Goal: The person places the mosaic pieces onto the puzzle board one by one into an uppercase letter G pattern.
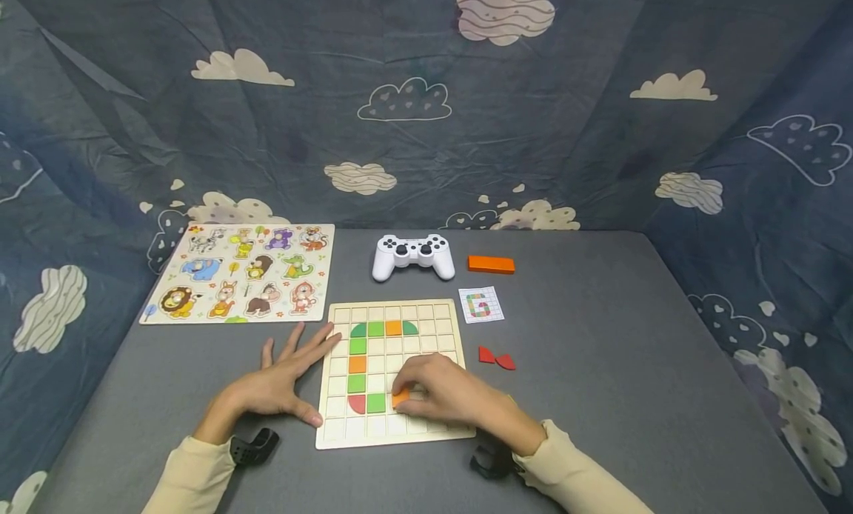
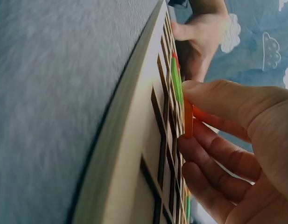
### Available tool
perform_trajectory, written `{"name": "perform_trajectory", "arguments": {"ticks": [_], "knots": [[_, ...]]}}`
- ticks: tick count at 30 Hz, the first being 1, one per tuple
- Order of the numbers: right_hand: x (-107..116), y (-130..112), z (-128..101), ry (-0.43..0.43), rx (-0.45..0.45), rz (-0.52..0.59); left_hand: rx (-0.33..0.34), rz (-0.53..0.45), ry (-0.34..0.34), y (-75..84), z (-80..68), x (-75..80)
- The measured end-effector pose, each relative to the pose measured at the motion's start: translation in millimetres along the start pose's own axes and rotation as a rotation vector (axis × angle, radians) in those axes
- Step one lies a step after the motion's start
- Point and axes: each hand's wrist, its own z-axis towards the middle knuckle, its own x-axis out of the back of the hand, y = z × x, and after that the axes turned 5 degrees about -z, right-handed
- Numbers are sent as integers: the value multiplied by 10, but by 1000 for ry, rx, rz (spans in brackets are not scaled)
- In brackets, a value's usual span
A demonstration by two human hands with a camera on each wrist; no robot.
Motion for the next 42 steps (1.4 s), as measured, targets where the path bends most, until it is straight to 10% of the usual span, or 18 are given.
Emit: {"name": "perform_trajectory", "arguments": {"ticks": [42], "knots": [[-45, -111, 58, -37, -38, -88, -23, 1, 3, 1, -10, 6]]}}
